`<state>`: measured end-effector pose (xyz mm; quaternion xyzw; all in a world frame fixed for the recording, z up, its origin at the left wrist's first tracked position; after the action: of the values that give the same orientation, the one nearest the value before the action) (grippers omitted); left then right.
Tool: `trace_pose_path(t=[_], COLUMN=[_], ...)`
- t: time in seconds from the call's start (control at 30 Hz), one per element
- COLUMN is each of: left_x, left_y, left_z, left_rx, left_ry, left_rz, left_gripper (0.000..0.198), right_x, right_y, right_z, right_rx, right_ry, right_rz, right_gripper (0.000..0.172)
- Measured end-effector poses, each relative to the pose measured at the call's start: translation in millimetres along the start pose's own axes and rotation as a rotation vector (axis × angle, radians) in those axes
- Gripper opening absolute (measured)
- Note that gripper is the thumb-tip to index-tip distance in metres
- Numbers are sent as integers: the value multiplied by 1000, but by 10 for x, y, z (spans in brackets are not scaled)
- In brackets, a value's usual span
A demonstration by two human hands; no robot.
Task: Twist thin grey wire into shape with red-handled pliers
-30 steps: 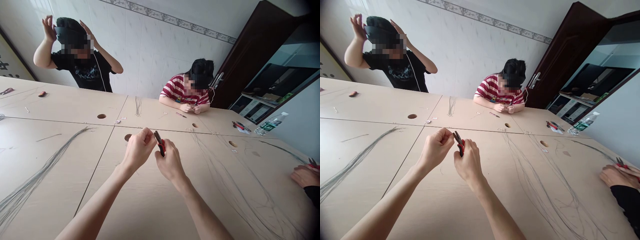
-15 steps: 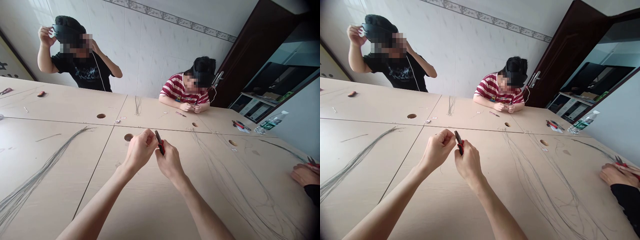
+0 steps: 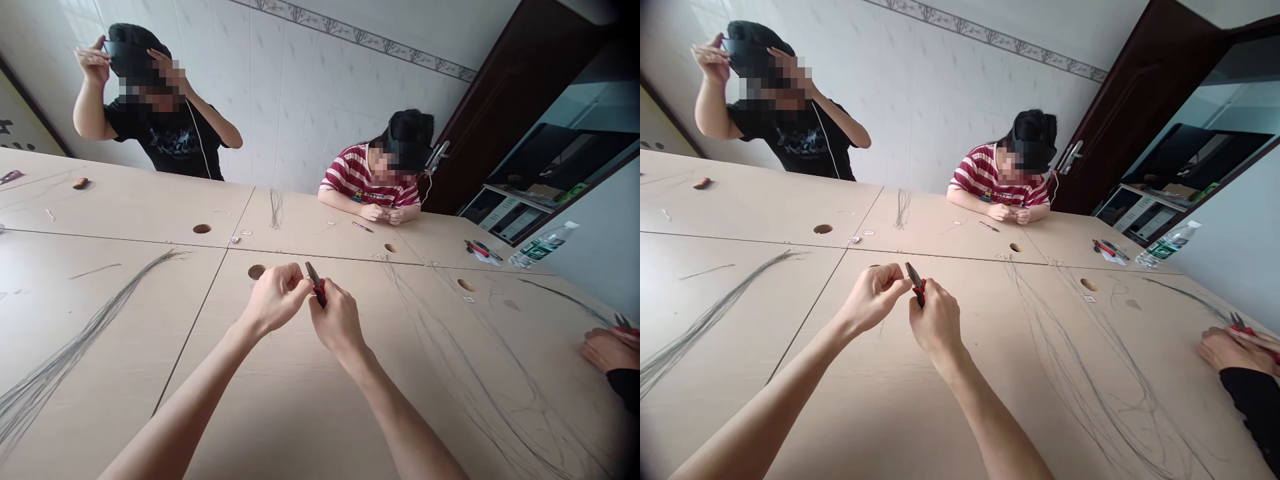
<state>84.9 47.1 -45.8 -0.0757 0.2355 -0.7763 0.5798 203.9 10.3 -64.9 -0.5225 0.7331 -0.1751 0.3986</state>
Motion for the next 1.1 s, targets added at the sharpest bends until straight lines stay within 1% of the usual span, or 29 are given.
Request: trace_pose_path(t=[0.13, 0.27, 0.37, 0.5, 0.57, 0.73, 0.9, 1.1], left_x=[-4, 32, 61, 72, 74, 110, 147, 153], left_y=[37, 53, 22, -8, -15, -12, 4, 12], left_z=[-67, -115, -126, -179, -191, -179, -223, -299], left_rx=[94, 88, 59, 62, 64, 142, 230, 239], left_ry=[-2, -63, -60, -57, -28, 43, 18, -9], left_rz=[-57, -187, -232, -208, -181, -153, -141, -121], left_gripper=[38, 30, 30, 38, 41, 40, 41, 41], right_x=[4, 12, 25, 44, 49, 42, 33, 26], right_y=[29, 47, 61, 74, 81, 96, 115, 163], right_z=[6, 1, -7, -32, -50, -79, -71, -34], right_rx=[2, -3, 4, 41, 48, 62, 72, 88], right_ry=[11, -2, -15, -54, -75, -105, -103, -82], right_rz=[-19, -29, -35, -13, -8, -23, -47, -86], right_gripper=[16, 12, 11, 12, 12, 14, 18, 21])
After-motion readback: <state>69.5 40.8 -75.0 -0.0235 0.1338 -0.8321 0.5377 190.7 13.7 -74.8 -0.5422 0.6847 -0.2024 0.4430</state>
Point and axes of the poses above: each hand's wrist, its own x-axis away from the middle knuckle, its own y-axis out of the palm, z = x × y, the point moved 6 cm from there along -x, towards the middle knuckle, and after that the axes turned 1 degree about -z, right-handed, at the moved point
